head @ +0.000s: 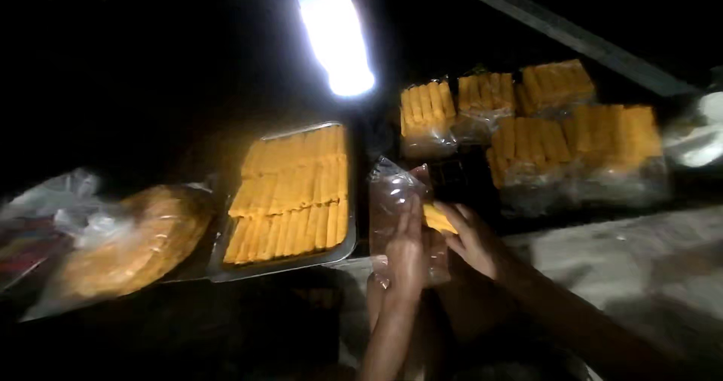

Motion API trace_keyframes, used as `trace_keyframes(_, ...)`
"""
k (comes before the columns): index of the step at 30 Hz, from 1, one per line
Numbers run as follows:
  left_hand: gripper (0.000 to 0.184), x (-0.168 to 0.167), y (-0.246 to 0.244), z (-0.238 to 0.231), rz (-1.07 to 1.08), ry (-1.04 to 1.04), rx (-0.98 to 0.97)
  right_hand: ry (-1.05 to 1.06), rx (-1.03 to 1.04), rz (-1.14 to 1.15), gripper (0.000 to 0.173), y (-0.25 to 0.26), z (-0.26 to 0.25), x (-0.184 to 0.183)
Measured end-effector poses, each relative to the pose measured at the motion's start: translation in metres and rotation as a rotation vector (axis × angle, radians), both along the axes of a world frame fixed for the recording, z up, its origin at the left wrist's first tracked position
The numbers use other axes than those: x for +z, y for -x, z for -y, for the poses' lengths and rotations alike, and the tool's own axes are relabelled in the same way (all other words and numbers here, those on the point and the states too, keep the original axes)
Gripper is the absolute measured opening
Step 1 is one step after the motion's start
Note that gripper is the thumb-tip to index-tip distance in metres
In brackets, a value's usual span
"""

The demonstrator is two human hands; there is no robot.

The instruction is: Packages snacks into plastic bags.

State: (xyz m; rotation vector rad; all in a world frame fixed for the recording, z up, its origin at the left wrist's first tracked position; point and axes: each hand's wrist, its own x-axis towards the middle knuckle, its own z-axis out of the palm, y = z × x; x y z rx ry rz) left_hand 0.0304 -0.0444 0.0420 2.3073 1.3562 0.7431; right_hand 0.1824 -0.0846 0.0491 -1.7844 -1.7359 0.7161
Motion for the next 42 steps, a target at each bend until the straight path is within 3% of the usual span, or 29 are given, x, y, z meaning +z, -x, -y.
trace_keyframes(4,0.055,-0.003,-0.008,0.004,-0.027,-0.137,-0.061,0.002,-0.038,-0.165,0.053,-0.002,0.000,-0.001)
trace_keyframes(8,0.054,-0.012,-0.011,0.008,-0.003,-0.110,-0.114,0.016,-0.118,-0.315,0.053,-0.003,-0.001,-0.007)
trace_keyframes(11,0.061,-0.013,-0.005,0.007,-0.011,-0.010,-0.063,0.001,-0.065,-0.196,0.057,-0.002,0.002,-0.006)
trace_keyframes(16,0.066,-0.003,-0.002,0.003,0.105,0.159,-0.038,0.008,-0.009,0.084,0.081,0.010,0.008,-0.006)
trace_keyframes(22,0.058,0.018,-0.009,-0.007,0.245,0.282,-0.040,0.027,-0.012,0.031,0.093,0.006,0.007,-0.003)
trace_keyframes(29,0.061,0.040,-0.018,-0.018,0.337,0.309,-0.072,-0.202,-0.118,-0.415,0.063,-0.010,0.004,-0.011)
trace_keyframes(35,0.061,0.035,-0.026,-0.021,0.334,0.293,-0.081,-0.008,-0.338,-1.062,0.064,-0.008,0.007,0.001)
trace_keyframes(42,0.059,0.030,-0.031,-0.016,0.336,0.313,-0.126,0.239,-0.544,-1.417,0.037,-0.018,-0.002,0.013)
